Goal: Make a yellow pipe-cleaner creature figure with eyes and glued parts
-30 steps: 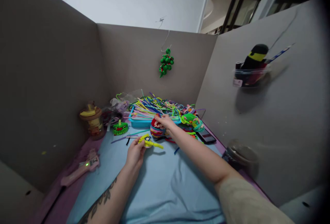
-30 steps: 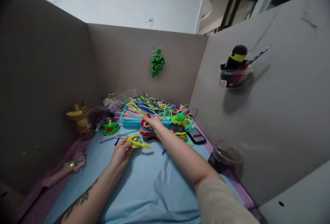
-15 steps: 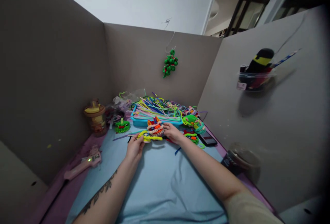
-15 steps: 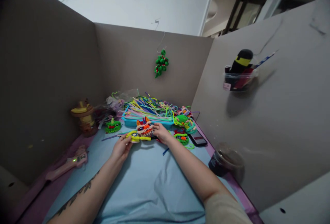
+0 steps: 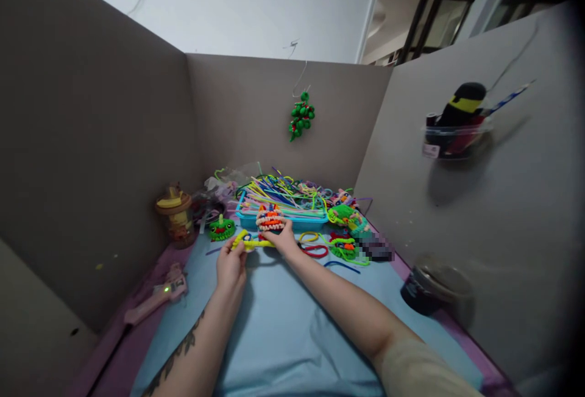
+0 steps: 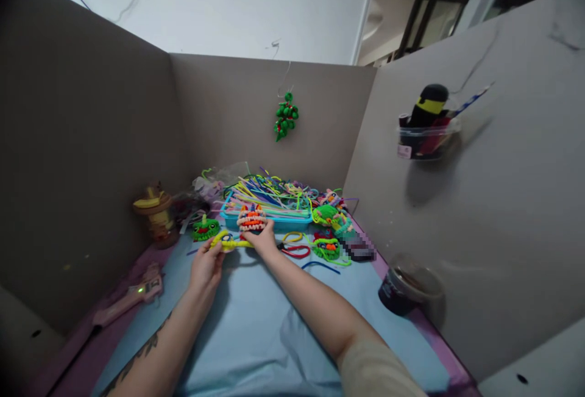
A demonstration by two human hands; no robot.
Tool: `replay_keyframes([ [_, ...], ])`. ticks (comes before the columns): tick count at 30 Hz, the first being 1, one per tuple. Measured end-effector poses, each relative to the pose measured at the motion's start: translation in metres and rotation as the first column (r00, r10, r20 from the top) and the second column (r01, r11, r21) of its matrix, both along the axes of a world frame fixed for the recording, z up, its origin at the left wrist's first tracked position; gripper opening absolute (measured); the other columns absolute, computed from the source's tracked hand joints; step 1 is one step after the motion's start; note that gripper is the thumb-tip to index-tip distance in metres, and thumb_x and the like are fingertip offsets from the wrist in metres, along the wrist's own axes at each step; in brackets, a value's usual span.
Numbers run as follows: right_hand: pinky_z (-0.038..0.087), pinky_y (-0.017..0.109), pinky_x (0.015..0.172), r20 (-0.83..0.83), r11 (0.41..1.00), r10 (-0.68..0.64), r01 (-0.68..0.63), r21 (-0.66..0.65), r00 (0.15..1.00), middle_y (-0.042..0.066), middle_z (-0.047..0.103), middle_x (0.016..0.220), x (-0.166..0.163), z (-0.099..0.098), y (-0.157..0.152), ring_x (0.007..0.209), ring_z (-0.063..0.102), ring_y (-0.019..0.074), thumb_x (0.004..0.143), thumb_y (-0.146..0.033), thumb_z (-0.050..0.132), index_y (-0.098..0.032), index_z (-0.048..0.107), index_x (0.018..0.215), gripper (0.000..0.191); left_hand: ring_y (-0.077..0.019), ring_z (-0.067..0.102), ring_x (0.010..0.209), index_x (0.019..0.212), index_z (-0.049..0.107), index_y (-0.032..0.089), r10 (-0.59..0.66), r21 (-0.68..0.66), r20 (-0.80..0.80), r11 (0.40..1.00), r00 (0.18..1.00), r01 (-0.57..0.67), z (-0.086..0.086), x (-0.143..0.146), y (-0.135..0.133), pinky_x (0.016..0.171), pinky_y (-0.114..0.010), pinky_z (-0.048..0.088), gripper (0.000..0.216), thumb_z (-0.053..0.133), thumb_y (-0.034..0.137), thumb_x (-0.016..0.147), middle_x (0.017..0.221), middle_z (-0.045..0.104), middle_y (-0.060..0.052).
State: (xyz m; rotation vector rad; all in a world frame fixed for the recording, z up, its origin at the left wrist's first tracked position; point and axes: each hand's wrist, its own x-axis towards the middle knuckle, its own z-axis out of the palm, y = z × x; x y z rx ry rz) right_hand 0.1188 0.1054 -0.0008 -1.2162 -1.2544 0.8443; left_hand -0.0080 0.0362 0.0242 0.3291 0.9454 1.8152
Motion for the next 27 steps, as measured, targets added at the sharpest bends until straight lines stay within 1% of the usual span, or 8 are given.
replay_keyframes([
  [3, 0.044, 0.034, 0.082, -0.025, 0.997, -0.050, 0.049, -0.062, 0.998, 0.006, 0.058, 0.100, -0.012, -0.006, 0.003, 0.093, 0.057, 0.0218, 0.043, -0.038, 0.079, -0.022, 0.035, 0.098, 0.072, -0.0089, 0.060, 0.063, 0.079, 0.057, 0.014, -0.017, -0.045, 0.021, 0.999, 1.000, 0.018, 0.001, -0.002, 0.000, 0.061, -0.019, 0.051, 0.021, 0.051, -0.005, 0.073, 0.076, 0.063, -0.003],
  [6, 0.044, 0.034, 0.082, -0.031, 0.995, -0.042, 0.038, -0.097, 0.999, 0.006, 0.059, 0.099, -0.018, -0.012, 0.005, 0.094, 0.057, 0.0219, 0.041, -0.036, 0.079, -0.022, 0.036, 0.093, 0.069, -0.0094, 0.060, 0.061, 0.078, 0.056, 0.014, -0.061, -0.114, 0.037, 0.991, 0.997, 0.064, 0.001, 0.000, 0.000, 0.059, -0.020, 0.051, 0.022, 0.049, -0.006, 0.074, 0.073, 0.061, -0.003],
  [11, 0.045, 0.036, 0.083, -0.013, 0.988, -0.040, 0.037, -0.150, 0.999, 0.008, 0.060, 0.100, -0.014, -0.012, 0.000, 0.093, 0.059, 0.0232, 0.043, -0.040, 0.078, -0.020, 0.037, 0.091, 0.066, -0.0092, 0.059, 0.060, 0.078, 0.055, 0.014, -0.082, -0.102, 0.046, 0.991, 0.996, 0.086, 0.001, 0.001, -0.001, 0.057, -0.018, 0.051, 0.021, 0.048, -0.006, 0.074, 0.073, 0.061, -0.003],
  [14, 0.045, 0.036, 0.084, -0.075, 0.995, 0.010, -0.017, -0.102, 0.997, 0.009, 0.060, 0.104, -0.010, -0.009, -0.003, 0.095, 0.059, 0.0227, 0.047, -0.038, 0.078, -0.020, 0.038, 0.096, 0.066, -0.0091, 0.060, 0.059, 0.077, 0.055, 0.014, -0.090, -0.105, 0.046, 0.990, 0.995, 0.095, 0.001, 0.001, -0.001, 0.057, -0.018, 0.051, 0.021, 0.048, -0.006, 0.074, 0.073, 0.061, -0.002],
  [17, 0.045, 0.035, 0.087, -0.147, 0.998, 0.051, -0.056, -0.030, 0.988, 0.011, 0.057, 0.112, -0.007, -0.006, -0.004, 0.100, 0.057, 0.0227, 0.048, -0.032, 0.078, -0.019, 0.035, 0.109, 0.076, -0.0091, 0.060, 0.060, 0.077, 0.055, 0.015, -0.087, -0.109, 0.051, 0.990, 0.995, 0.092, 0.001, 0.001, -0.002, 0.058, -0.019, 0.051, 0.022, 0.049, -0.006, 0.074, 0.073, 0.060, -0.002],
  [20, 0.045, 0.035, 0.088, -0.169, 0.997, 0.067, -0.073, -0.033, 0.983, 0.012, 0.055, 0.115, -0.006, -0.002, -0.006, 0.104, 0.056, 0.0242, 0.047, -0.031, 0.078, -0.019, 0.031, 0.121, 0.088, -0.0090, 0.059, 0.060, 0.077, 0.054, 0.015, -0.093, -0.108, 0.054, 0.989, 0.994, 0.098, 0.001, 0.001, -0.002, 0.057, -0.018, 0.051, 0.022, 0.048, -0.006, 0.074, 0.073, 0.061, -0.002],
  [23, 0.046, 0.035, 0.088, -0.186, 0.994, 0.102, -0.109, -0.024, 0.977, 0.012, 0.055, 0.116, -0.006, 0.002, -0.008, 0.104, 0.056, 0.0249, 0.046, -0.031, 0.079, -0.019, 0.028, 0.125, 0.095, -0.0087, 0.059, 0.059, 0.078, 0.054, 0.014, -0.097, -0.098, 0.056, 0.990, 0.994, 0.102, 0.001, 0.002, -0.003, 0.055, -0.017, 0.051, 0.022, 0.048, -0.007, 0.074, 0.073, 0.060, -0.002],
  [27, 0.042, 0.036, 0.093, -0.205, 0.994, 0.097, -0.103, -0.023, 0.974, 0.014, 0.052, 0.120, -0.007, 0.004, -0.008, 0.107, 0.055, 0.0249, 0.045, -0.029, 0.079, -0.016, 0.020, 0.129, 0.103, -0.0094, 0.060, 0.059, 0.078, 0.055, 0.013, -0.092, -0.081, 0.066, 0.992, 0.994, 0.097, 0.000, 0.002, -0.002, 0.055, -0.018, 0.051, 0.021, 0.048, -0.007, 0.073, 0.072, 0.061, -0.002],
])
